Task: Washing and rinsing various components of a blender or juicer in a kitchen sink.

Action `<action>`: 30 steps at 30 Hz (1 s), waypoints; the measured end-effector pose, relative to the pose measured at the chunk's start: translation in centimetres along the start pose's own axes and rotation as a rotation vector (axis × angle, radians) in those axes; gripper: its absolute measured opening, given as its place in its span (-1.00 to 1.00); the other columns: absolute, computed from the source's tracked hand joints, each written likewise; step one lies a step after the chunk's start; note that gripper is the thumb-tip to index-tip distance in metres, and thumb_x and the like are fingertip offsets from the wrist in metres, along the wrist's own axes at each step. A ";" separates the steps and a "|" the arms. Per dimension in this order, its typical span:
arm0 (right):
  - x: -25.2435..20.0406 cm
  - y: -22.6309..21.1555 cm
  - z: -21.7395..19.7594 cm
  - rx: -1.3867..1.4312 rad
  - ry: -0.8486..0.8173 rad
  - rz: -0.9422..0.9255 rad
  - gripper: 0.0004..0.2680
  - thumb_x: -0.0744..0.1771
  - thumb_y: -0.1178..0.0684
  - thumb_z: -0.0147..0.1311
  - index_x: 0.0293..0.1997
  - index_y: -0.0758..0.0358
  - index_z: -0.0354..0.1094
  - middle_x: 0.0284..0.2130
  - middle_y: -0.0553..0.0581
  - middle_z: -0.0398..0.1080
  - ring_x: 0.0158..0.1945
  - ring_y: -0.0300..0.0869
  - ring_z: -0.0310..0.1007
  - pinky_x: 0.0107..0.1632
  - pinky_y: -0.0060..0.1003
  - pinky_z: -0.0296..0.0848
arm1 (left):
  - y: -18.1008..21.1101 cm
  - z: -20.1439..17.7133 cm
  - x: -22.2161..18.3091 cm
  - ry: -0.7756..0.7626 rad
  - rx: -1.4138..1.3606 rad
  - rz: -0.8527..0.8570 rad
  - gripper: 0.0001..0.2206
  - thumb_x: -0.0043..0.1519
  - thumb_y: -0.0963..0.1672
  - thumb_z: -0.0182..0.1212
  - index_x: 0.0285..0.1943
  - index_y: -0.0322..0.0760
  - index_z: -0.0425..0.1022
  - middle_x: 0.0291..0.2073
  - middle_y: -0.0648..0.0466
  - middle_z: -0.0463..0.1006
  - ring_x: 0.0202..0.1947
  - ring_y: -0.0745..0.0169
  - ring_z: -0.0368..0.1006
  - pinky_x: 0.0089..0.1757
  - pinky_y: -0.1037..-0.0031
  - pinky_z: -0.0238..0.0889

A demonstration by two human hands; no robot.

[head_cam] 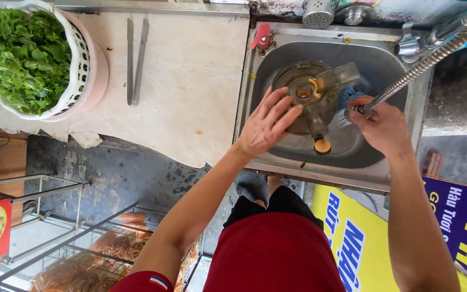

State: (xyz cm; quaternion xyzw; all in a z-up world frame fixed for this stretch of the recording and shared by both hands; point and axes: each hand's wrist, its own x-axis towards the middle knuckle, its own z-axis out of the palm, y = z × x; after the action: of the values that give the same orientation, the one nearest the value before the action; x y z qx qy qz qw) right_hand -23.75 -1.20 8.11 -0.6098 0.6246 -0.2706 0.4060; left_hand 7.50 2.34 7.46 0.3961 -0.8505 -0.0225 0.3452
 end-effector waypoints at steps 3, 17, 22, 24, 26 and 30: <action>-0.2 -0.4 0.1 0.061 -0.004 -0.002 -0.77 0.37 0.09 0.22 0.15 0.30 0.46 -0.16 0.06 0.58 -0.10 -0.31 0.55 -0.06 -0.43 0.47 | -0.4 -0.6 0.2 0.057 0.076 0.133 -0.44 0.16 -0.18 0.40 0.39 -0.07 0.35 0.29 0.00 0.33 0.45 -0.11 0.15 0.44 -0.04 0.01; 2.1 -1.5 -0.7 -0.047 -0.174 -0.009 -0.72 0.36 0.05 0.20 0.21 0.27 0.40 -0.15 0.12 0.55 -0.10 -0.27 0.53 -0.05 -0.33 0.45 | -2.3 -2.7 0.6 0.129 0.182 0.270 -0.52 0.35 -0.14 0.32 0.43 0.10 0.29 0.26 0.10 0.33 0.42 -0.01 0.19 0.42 -0.07 0.06; 5.8 -1.8 -5.8 -0.041 -0.458 -0.041 -0.55 0.32 0.22 0.03 0.43 0.29 0.15 0.05 0.26 0.51 0.03 -0.18 0.50 0.02 -0.26 0.45 | -2.8 -3.9 1.0 0.145 0.230 0.269 -0.53 0.36 -0.12 0.34 0.43 0.14 0.28 0.25 0.13 0.33 0.41 0.02 0.20 0.42 -0.03 0.10; 7.6 -3.3 -5.9 -0.198 -0.144 -0.122 -0.58 0.36 0.27 -0.08 0.46 0.34 0.13 0.16 0.35 0.39 -0.08 -0.02 0.52 -0.09 -0.12 0.49 | -2.7 -4.3 1.1 0.143 0.270 0.257 -0.52 0.34 -0.11 0.36 0.41 0.19 0.30 0.24 0.16 0.34 0.40 0.06 0.21 0.41 0.01 0.11; 11.5 -1.4 -5.7 -0.373 0.022 -0.294 -0.64 0.39 0.21 -0.04 0.39 0.41 0.17 0.17 0.38 0.36 -0.09 0.07 0.52 -0.09 -0.08 0.50 | -2.5 -4.4 1.4 0.143 0.294 0.255 -0.51 0.33 -0.11 0.37 0.41 0.20 0.30 0.24 0.17 0.34 0.40 0.08 0.21 0.41 0.01 0.11; 16.8 0.3 -5.2 -1.038 0.244 -0.440 -0.76 0.40 0.07 0.07 0.09 0.49 0.41 0.03 0.45 0.45 -0.05 0.28 0.54 -0.03 0.06 0.54 | -2.3 -4.7 1.7 0.148 0.314 0.259 -0.51 0.36 -0.11 0.39 0.43 0.21 0.28 0.25 0.17 0.32 0.42 0.10 0.20 0.42 0.03 0.11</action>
State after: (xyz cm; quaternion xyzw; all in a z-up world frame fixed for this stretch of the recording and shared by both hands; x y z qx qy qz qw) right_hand -27.00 -18.48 7.63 -0.8091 0.5763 -0.0750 -0.0870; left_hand 11.11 0.75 11.30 0.3329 -0.8598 0.1838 0.3408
